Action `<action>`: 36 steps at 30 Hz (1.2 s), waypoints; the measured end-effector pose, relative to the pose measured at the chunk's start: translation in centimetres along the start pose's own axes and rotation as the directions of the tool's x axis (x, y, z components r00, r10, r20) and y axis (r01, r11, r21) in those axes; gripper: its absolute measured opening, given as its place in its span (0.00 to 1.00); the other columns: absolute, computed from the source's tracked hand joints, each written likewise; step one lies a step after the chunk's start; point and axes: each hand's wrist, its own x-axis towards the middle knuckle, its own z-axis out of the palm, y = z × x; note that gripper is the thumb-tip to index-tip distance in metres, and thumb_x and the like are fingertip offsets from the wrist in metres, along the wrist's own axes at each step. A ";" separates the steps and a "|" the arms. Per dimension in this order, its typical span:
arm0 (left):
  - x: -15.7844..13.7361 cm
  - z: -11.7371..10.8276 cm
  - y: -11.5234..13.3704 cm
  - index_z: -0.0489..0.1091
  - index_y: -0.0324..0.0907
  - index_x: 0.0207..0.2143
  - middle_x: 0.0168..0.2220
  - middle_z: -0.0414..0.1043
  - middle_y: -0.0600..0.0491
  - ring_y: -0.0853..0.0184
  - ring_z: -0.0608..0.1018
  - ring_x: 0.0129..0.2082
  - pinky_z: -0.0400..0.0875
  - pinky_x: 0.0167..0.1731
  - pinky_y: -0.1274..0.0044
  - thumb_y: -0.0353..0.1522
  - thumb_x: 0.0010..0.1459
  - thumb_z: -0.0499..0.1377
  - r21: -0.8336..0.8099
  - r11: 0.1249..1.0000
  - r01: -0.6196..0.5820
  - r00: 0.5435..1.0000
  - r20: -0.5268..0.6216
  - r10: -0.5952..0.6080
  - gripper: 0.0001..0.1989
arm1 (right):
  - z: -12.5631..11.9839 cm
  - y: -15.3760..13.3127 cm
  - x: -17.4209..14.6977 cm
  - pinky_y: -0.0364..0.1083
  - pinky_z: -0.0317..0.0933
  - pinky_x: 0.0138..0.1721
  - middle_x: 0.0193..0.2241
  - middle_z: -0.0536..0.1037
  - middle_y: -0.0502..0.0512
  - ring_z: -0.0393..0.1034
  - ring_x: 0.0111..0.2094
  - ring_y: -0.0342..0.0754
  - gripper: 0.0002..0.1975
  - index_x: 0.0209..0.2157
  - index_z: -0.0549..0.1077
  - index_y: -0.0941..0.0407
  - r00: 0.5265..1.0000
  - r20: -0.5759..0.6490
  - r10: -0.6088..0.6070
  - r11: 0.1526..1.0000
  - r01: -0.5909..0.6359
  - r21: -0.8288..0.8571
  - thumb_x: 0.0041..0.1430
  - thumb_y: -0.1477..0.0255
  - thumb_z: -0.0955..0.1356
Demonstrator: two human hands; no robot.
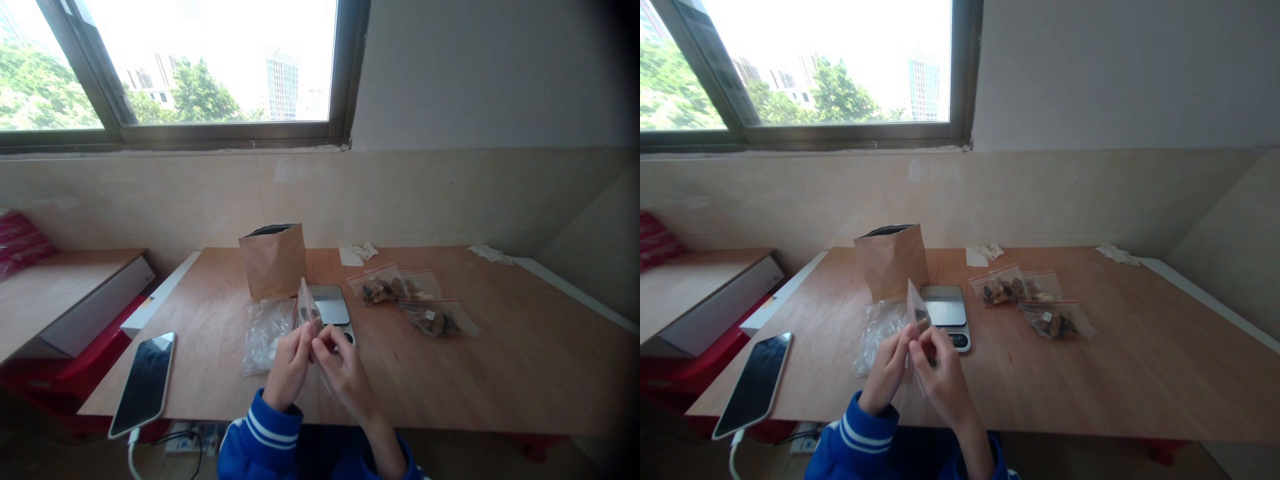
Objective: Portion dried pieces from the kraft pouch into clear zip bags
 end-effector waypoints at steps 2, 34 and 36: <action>0.0 0.2 -0.2 0.66 0.39 0.23 0.23 0.66 0.54 0.70 0.67 0.25 0.61 0.28 0.78 0.45 0.62 0.47 -0.010 1.000 0.014 1.000 -0.004 -0.014 0.23 | 0.1 0.0 0.5 0.42 0.57 0.31 0.24 0.64 0.47 0.60 0.27 0.43 0.16 0.26 0.61 0.54 0.995 0.087 0.043 0.998 -0.046 0.030 0.62 0.59 0.61; 1.3 -4.3 0.5 0.55 0.42 0.11 0.12 0.55 0.56 0.72 0.61 0.17 0.54 0.22 0.78 0.49 0.60 0.46 0.281 0.960 0.008 0.965 -0.252 0.066 0.29 | -4.2 1.6 2.8 0.40 0.47 0.20 0.17 0.54 0.43 0.48 0.19 0.40 0.17 0.20 0.55 0.53 0.978 -0.207 0.036 0.999 -0.036 0.004 0.59 0.61 0.60; 1.2 -3.4 -0.5 0.58 0.42 0.13 0.14 0.57 0.56 0.72 0.63 0.17 0.57 0.22 0.78 0.51 0.60 0.41 0.001 1.000 0.009 0.965 -0.264 -0.009 0.31 | -3.4 0.9 2.8 0.40 0.49 0.19 0.16 0.55 0.43 0.49 0.18 0.40 0.17 0.21 0.56 0.53 0.986 -0.162 0.046 0.988 -0.021 0.151 0.60 0.60 0.60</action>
